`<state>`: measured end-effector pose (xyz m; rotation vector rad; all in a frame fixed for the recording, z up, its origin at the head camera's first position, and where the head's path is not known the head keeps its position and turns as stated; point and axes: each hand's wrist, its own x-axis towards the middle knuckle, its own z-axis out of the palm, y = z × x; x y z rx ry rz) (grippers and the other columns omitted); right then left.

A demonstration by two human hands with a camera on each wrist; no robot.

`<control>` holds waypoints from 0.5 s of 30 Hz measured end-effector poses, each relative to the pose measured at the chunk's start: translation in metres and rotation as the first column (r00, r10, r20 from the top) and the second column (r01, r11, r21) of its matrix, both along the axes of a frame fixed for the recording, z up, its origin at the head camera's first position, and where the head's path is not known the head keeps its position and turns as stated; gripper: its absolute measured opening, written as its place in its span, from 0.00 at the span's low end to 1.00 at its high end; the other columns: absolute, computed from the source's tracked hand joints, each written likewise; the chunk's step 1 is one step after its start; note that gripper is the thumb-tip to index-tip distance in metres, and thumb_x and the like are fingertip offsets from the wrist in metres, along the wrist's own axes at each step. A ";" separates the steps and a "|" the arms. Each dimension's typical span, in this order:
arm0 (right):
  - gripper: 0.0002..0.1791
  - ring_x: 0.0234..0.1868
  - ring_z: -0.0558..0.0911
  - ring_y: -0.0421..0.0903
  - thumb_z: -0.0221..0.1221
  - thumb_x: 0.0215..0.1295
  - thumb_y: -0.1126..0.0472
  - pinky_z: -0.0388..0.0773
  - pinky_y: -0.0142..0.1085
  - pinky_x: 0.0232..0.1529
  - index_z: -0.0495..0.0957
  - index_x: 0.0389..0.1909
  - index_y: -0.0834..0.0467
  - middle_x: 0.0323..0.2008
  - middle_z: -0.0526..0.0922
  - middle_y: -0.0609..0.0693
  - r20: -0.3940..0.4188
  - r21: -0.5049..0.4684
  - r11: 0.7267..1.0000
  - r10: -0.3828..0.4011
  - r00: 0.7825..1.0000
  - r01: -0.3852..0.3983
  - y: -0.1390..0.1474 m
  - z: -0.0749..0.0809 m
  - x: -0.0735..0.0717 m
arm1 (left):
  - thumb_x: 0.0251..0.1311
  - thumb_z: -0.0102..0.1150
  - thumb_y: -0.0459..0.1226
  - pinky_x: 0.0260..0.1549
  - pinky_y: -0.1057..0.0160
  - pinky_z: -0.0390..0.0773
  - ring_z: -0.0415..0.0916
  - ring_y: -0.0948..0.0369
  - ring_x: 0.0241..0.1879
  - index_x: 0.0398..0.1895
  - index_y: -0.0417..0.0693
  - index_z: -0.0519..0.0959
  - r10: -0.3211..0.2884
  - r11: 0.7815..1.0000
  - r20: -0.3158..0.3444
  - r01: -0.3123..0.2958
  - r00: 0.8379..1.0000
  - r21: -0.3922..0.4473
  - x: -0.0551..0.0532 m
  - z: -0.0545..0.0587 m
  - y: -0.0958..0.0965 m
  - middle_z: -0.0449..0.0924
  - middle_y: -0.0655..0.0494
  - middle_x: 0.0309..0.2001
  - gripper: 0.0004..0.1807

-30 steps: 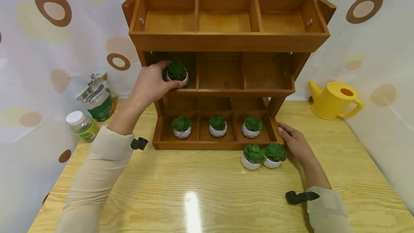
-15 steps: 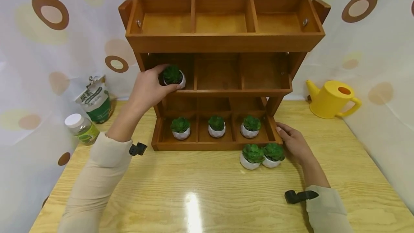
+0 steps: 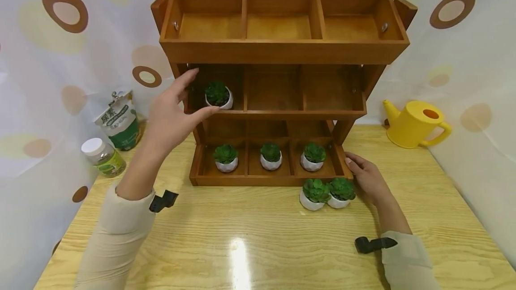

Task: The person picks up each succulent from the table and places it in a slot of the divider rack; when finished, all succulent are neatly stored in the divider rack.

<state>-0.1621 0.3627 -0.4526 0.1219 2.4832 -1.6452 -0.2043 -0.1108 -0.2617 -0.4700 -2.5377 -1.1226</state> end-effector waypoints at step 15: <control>0.38 0.57 0.74 0.29 0.41 0.81 0.41 0.73 0.17 0.51 0.51 0.80 0.61 0.73 0.64 0.67 -0.004 -0.011 1.000 -0.002 1.000 0.002 0.000 0.001 0.001 | 0.50 0.79 0.47 0.31 0.60 0.76 0.52 0.64 0.12 0.73 0.60 0.71 -0.117 0.991 -0.065 0.121 0.991 0.058 0.061 -0.052 0.031 0.80 0.54 0.64 0.44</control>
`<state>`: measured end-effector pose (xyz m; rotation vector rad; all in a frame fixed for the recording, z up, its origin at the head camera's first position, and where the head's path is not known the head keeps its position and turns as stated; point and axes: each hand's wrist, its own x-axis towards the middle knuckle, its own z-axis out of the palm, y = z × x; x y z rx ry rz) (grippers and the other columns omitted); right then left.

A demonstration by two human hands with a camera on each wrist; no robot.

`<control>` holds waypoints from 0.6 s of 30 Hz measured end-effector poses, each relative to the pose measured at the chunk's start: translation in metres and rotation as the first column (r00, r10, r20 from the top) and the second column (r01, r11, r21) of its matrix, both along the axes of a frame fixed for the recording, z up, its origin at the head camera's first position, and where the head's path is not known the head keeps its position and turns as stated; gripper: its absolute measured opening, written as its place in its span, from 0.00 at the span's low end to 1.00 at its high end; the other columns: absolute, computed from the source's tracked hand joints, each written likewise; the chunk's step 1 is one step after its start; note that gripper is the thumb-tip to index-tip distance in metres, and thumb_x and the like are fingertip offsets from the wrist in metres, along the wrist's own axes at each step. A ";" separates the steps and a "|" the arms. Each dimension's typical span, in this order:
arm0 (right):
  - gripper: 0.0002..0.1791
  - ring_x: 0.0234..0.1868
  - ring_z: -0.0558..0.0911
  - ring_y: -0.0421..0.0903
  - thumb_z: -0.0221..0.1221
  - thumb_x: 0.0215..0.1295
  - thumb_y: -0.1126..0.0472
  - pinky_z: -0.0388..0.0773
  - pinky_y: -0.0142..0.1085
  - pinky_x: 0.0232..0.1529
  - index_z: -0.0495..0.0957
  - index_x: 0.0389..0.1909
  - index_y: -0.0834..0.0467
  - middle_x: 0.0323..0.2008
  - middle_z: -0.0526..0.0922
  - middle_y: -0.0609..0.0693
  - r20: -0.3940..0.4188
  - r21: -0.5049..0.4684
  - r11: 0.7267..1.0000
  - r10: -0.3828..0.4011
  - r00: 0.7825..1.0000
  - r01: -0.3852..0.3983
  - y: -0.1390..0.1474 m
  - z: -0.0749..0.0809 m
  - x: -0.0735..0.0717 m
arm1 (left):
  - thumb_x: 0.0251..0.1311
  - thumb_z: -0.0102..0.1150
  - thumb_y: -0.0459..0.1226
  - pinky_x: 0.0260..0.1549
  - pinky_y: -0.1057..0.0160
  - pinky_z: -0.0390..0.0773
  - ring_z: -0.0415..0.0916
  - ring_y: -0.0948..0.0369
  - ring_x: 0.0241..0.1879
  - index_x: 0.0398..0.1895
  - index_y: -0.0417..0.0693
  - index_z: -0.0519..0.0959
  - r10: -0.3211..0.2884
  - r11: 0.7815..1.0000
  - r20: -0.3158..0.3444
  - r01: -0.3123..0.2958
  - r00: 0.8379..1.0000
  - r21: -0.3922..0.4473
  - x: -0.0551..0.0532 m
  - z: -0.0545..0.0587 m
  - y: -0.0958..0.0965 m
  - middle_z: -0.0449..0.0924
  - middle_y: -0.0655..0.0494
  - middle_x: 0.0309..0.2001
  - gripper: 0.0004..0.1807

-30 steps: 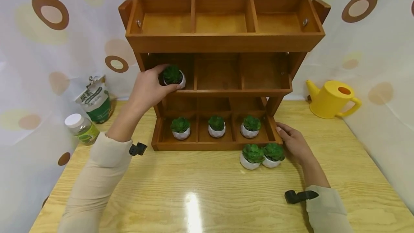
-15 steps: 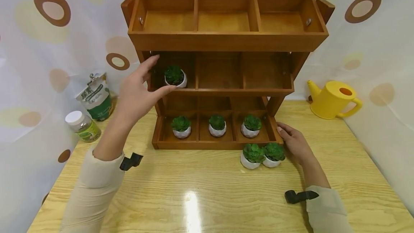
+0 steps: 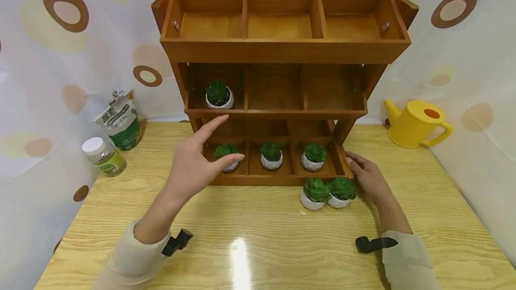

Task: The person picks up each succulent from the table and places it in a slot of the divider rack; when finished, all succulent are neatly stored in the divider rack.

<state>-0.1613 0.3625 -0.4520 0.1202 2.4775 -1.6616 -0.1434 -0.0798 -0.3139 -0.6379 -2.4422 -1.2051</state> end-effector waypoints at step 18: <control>0.38 0.68 0.73 0.50 0.40 0.81 0.41 0.72 0.17 0.52 0.51 0.80 0.61 0.73 0.66 0.66 -0.001 0.028 1.000 -0.008 1.000 0.009 0.000 0.000 0.000 | 0.55 0.74 0.53 0.67 0.50 0.73 0.72 0.53 0.70 0.73 0.65 0.70 -0.263 0.959 0.477 0.282 0.839 0.033 0.007 -0.072 0.056 0.70 0.64 0.72 0.40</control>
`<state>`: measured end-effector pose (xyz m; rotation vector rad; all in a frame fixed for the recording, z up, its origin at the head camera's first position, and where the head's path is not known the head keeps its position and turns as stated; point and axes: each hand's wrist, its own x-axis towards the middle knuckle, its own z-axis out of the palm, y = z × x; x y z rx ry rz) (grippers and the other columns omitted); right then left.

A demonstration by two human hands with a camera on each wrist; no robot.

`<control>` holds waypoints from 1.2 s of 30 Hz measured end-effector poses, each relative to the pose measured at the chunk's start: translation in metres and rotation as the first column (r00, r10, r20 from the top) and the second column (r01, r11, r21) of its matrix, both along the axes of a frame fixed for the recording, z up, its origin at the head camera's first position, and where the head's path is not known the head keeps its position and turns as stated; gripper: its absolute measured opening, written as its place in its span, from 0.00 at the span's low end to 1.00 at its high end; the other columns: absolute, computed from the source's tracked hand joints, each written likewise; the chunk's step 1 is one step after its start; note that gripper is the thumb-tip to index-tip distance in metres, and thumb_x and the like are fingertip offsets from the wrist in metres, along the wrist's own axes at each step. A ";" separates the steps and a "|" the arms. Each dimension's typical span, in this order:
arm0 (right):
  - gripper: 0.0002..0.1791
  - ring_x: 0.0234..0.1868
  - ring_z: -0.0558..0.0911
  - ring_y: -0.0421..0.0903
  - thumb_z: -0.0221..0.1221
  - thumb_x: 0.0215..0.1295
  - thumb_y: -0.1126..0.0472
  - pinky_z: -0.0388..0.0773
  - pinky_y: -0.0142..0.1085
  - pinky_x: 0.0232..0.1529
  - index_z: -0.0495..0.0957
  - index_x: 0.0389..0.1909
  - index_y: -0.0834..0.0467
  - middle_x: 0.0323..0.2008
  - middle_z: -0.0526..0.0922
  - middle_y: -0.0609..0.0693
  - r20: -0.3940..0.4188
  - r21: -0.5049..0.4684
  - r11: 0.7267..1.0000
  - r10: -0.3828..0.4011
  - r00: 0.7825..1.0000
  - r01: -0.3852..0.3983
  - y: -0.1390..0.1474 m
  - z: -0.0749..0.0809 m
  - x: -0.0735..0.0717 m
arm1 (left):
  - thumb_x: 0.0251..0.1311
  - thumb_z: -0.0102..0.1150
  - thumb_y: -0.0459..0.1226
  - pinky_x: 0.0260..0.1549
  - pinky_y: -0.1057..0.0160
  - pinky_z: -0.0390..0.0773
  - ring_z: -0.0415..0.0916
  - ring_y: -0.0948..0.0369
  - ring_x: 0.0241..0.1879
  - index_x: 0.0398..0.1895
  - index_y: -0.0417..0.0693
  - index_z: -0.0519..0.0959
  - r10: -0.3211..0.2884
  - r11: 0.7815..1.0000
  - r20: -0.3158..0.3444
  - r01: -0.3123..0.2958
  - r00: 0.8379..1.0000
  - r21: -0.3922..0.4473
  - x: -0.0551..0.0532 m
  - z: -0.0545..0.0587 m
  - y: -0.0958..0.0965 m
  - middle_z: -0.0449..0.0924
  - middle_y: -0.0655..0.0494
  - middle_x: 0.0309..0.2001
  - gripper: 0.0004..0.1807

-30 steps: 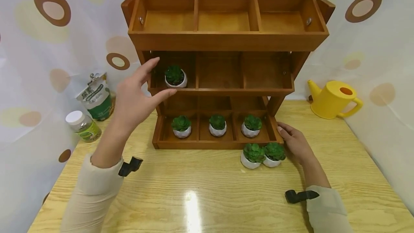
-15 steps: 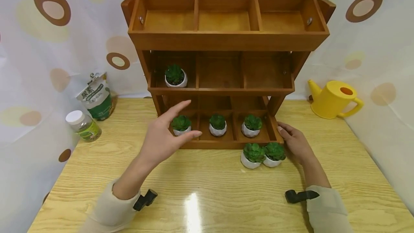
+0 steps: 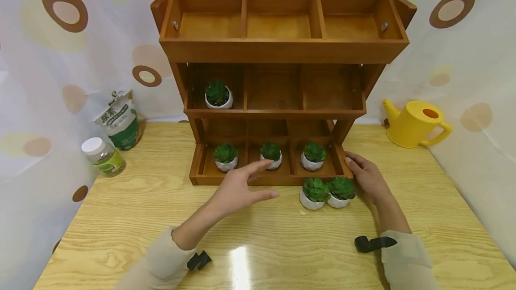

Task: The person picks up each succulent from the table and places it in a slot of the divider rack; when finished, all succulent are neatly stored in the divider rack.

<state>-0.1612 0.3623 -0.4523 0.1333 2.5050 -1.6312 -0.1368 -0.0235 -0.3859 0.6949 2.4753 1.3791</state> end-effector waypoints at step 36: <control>0.39 0.79 0.56 0.62 0.43 0.80 0.40 0.54 0.59 0.76 0.52 0.80 0.59 0.76 0.61 0.65 0.012 0.013 1.000 -0.016 1.000 0.016 0.001 0.000 -0.002 | 0.59 0.69 0.59 0.61 0.57 0.77 0.78 0.59 0.61 0.75 0.59 0.68 -0.187 0.971 0.093 0.198 0.978 -0.131 -0.017 -0.040 0.054 0.73 0.57 0.71 0.42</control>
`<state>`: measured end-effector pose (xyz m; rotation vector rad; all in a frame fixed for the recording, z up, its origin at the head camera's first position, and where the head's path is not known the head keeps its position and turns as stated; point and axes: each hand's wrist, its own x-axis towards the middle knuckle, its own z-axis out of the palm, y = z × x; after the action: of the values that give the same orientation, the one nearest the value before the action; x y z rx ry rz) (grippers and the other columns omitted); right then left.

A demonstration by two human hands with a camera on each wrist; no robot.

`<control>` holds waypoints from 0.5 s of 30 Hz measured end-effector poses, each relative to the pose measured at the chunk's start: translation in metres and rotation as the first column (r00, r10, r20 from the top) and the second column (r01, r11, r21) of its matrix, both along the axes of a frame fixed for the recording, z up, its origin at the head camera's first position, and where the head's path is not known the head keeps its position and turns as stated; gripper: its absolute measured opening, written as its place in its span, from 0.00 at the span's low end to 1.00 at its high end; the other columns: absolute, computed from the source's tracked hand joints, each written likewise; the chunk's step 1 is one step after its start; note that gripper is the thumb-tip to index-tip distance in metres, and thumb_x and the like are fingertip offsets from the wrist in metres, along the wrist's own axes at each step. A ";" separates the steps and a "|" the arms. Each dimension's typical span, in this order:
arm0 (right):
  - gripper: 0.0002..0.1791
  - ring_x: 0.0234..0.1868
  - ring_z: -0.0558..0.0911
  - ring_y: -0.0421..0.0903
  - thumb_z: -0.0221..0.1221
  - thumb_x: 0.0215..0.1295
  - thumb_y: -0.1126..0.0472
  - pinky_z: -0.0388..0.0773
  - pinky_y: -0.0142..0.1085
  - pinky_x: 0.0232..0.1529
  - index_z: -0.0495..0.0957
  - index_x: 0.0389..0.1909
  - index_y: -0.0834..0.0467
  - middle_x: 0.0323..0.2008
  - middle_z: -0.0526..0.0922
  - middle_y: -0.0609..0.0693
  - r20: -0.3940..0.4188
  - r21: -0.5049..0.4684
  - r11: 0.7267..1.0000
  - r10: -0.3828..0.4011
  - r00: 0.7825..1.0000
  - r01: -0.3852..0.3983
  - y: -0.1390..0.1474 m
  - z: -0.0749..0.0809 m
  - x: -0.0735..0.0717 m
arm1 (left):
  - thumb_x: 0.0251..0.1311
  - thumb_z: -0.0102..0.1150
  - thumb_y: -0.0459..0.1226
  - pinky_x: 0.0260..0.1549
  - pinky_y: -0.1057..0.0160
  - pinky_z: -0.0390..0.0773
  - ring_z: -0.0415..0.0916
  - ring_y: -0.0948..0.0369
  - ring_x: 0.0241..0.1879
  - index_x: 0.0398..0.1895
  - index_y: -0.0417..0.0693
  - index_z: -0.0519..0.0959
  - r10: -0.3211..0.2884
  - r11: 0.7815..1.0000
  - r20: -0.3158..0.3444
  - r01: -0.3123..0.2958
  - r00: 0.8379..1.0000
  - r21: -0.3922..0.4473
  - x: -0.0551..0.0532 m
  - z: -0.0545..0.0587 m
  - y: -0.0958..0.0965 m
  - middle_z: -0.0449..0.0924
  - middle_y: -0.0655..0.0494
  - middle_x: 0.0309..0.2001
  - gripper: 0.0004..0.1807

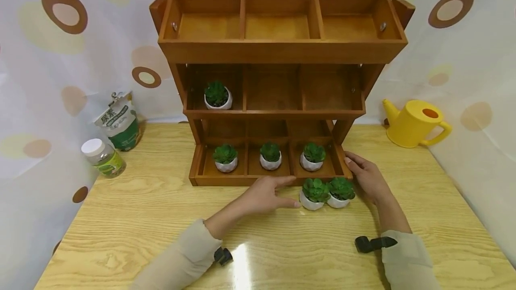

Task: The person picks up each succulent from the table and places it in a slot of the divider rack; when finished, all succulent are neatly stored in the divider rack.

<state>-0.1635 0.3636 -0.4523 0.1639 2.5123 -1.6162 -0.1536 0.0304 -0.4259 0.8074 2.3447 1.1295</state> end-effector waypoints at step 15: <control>0.36 0.77 0.62 0.59 0.43 0.80 0.40 0.61 0.52 0.75 0.53 0.81 0.51 0.76 0.63 0.60 0.008 0.027 0.999 -0.018 1.000 0.017 0.001 0.000 -0.001 | 0.59 0.70 0.54 0.66 0.55 0.74 0.70 0.57 0.71 0.75 0.56 0.69 -0.018 1.000 0.004 0.018 1.000 0.008 -0.003 -0.002 0.017 0.73 0.57 0.71 0.41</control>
<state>-0.1643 0.3643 -0.4520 0.1957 2.5344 -1.5856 -0.1568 0.0475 -0.4281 0.8267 2.3258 1.1325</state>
